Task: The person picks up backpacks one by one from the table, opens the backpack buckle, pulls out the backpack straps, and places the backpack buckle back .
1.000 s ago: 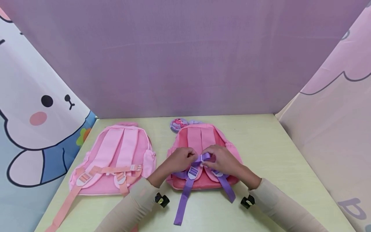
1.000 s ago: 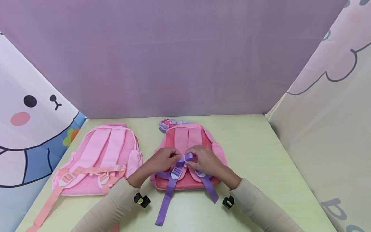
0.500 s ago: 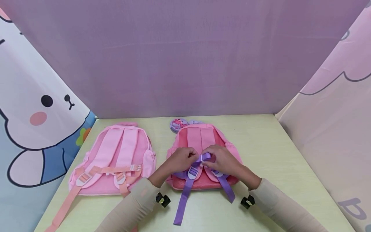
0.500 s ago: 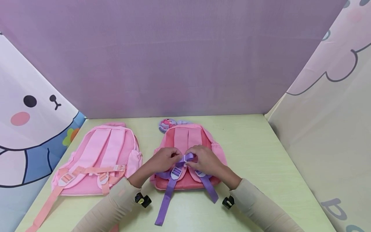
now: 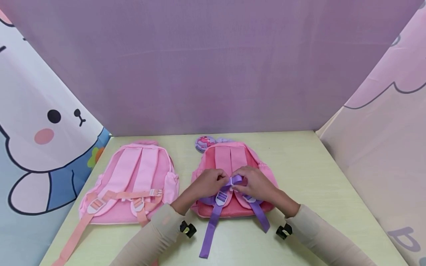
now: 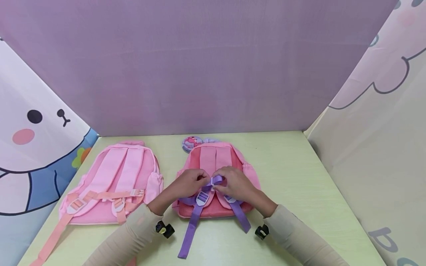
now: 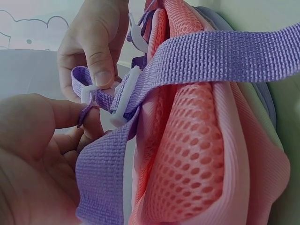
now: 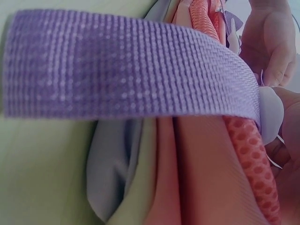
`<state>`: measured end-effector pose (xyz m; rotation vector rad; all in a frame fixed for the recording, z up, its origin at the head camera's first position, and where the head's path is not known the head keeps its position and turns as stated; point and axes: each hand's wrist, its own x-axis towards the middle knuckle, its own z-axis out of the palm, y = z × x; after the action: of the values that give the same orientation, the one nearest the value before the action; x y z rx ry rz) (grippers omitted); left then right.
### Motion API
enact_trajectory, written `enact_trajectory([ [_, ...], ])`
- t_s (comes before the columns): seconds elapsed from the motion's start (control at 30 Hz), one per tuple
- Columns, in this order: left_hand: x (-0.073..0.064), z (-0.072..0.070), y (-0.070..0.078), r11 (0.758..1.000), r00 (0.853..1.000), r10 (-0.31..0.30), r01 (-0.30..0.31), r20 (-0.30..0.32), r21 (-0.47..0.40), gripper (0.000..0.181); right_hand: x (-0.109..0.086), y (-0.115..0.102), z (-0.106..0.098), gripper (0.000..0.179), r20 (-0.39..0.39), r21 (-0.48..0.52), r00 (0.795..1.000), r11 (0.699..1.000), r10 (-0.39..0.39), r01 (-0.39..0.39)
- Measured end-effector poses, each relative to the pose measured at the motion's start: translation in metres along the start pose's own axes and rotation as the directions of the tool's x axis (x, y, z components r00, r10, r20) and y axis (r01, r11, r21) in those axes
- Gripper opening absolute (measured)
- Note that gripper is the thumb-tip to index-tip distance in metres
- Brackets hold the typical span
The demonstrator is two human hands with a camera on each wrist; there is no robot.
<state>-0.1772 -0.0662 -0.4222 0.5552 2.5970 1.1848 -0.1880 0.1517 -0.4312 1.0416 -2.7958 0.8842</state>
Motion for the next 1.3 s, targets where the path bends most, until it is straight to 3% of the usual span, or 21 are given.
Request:
enact_trajectory([
  [0.47,0.002,0.002,-0.004,0.999,0.999,0.034,-0.034,-0.012,0.006,0.016,0.0,0.0,0.003,0.029,-0.02,0.003,0.999,0.999,-0.034,0.034],
  [0.97,-0.003,-0.003,-0.015,0.998,1.0,0.014,-0.013,0.02,-0.057,0.014,0.0,0.001,0.003,0.027,-0.019,0.007,0.999,0.999,-0.036,0.036],
  [1.3,-0.004,-0.004,-0.018,0.998,1.0,0.022,-0.022,0.015,-0.053,0.014,0.0,0.001,0.0,0.027,-0.017,0.009,0.999,1.0,-0.028,0.028],
])
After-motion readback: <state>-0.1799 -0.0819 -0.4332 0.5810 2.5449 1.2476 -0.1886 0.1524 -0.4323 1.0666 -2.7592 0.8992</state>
